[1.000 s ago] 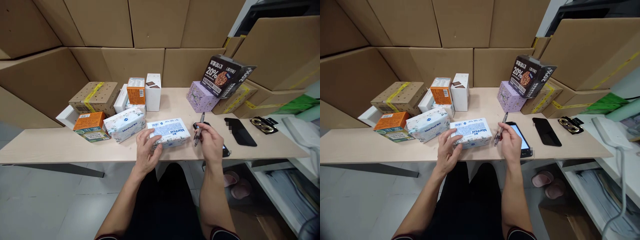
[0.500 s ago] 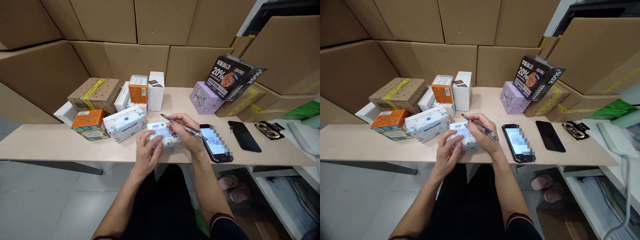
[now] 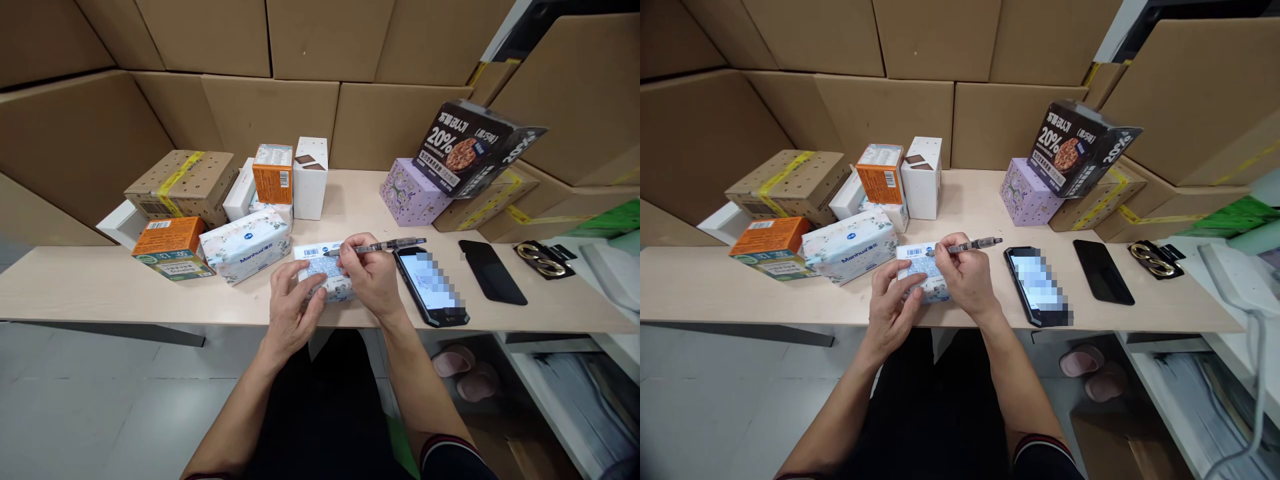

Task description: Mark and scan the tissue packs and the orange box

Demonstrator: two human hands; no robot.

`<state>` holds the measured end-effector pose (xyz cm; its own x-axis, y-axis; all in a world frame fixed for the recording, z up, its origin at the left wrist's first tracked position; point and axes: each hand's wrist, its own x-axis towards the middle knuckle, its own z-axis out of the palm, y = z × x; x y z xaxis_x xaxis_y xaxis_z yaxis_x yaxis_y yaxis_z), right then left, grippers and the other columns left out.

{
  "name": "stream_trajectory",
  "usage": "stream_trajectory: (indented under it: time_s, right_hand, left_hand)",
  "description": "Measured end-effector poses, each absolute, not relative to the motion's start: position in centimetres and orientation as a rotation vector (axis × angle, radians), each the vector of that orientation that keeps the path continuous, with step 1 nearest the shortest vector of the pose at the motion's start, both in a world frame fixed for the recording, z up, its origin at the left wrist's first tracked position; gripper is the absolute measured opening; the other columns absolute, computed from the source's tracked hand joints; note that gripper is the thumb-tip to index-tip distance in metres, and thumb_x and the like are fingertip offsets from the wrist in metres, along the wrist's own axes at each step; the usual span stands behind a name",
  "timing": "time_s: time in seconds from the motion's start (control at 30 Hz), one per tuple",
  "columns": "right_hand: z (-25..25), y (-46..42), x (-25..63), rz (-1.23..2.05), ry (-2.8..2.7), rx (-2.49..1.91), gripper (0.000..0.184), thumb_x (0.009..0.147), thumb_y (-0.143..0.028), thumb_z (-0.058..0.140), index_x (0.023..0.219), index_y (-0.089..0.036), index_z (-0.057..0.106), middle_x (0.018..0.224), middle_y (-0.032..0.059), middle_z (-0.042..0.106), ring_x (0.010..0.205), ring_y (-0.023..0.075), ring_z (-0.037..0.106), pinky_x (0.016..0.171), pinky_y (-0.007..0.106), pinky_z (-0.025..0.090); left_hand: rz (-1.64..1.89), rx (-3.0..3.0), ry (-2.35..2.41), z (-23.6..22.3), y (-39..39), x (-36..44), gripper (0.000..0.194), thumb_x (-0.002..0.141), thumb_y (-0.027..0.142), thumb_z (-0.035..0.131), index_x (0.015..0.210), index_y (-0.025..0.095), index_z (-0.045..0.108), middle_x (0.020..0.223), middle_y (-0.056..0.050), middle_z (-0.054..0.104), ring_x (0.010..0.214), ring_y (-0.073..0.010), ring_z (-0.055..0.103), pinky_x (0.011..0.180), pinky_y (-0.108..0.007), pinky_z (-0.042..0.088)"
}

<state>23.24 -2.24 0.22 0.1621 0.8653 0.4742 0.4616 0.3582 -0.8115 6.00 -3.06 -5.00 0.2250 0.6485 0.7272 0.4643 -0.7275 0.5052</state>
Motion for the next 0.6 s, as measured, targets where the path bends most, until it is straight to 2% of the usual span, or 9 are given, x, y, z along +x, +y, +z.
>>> stream_trajectory:
  time_s: [0.23,0.6]
  right_hand:
    - [0.7,-2.29,23.02,0.421,-1.561,-1.277,0.021,0.099,-0.036,0.054,0.085,-0.021,0.058,0.069,-0.0029,0.066,0.056,0.0097,0.059,0.058,0.023,0.044]
    - [0.55,-2.12,23.14,0.409,-1.569,-1.259,0.02,0.099,-0.034,0.055,0.084,-0.021,0.058,0.068,-0.0041,0.064,0.057,0.009,0.06,0.059,0.022,0.044]
  left_hand:
    - [1.517,2.316,1.064,-4.84,-3.15,6.12,0.02,0.098,0.022,0.06,0.116,0.024,0.069,0.129,-0.01,0.056,0.126,-0.0245,0.053,0.11,-0.044,0.045]
    - [1.511,2.316,1.081,-5.04,-3.01,6.02,0.02,0.099,0.026,0.059,0.115,0.025,0.07,0.129,-0.01,0.057,0.125,-0.0249,0.054,0.109,-0.044,0.046]
